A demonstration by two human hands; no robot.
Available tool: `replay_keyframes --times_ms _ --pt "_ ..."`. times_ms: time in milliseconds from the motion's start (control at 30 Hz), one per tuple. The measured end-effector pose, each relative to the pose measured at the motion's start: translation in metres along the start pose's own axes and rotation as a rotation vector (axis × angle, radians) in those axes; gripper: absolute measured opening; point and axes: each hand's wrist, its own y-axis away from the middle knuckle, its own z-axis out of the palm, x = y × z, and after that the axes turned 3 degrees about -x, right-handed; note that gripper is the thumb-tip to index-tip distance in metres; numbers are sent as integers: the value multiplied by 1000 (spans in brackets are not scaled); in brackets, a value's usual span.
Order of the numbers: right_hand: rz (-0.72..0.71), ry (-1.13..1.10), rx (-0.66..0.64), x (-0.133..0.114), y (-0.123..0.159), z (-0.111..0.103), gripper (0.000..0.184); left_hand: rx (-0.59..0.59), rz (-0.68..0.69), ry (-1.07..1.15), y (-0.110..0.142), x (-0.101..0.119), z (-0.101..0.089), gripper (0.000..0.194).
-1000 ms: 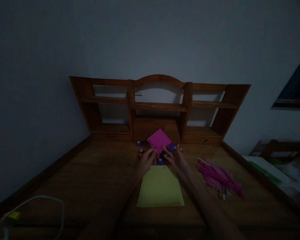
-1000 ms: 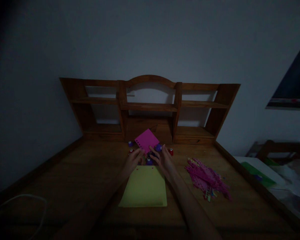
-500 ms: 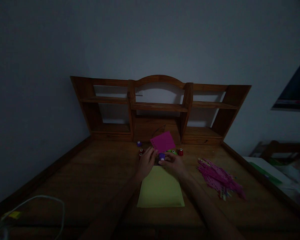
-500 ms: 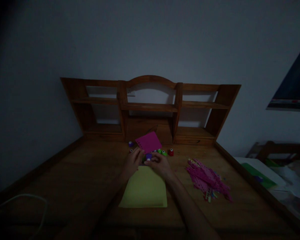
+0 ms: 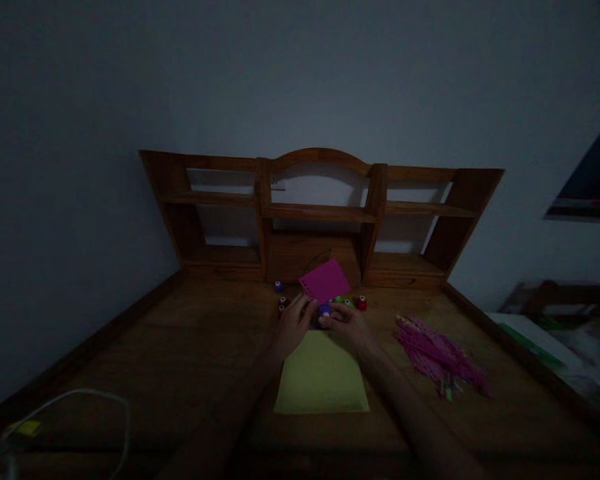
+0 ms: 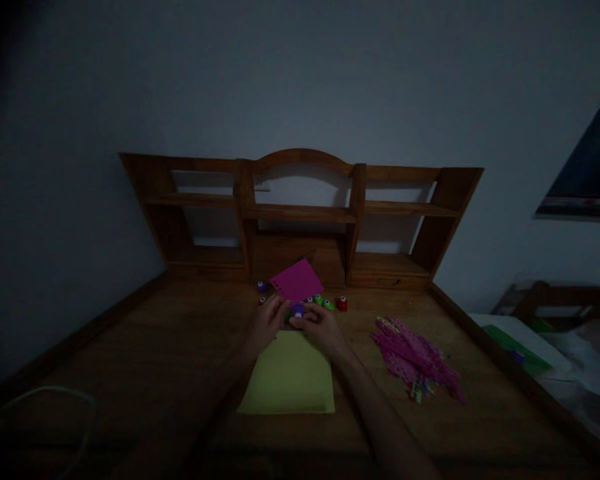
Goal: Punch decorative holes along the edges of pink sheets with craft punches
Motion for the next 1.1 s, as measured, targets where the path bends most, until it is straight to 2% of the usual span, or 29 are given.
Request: replay_keyframes --times_ms 433,633,900,1100 --pt "-32 30 -42 -6 2 -2 35 -39 33 -38 1 3 0 23" --pt "-49 79 18 -11 3 -3 36 -89 -5 35 3 -6 3 24" --pt "40 -111 -12 -9 3 -2 32 -161 -158 212 7 -13 5 34" --pt "110 -266 -10 -12 7 1 26 -172 -135 135 6 -15 4 34"
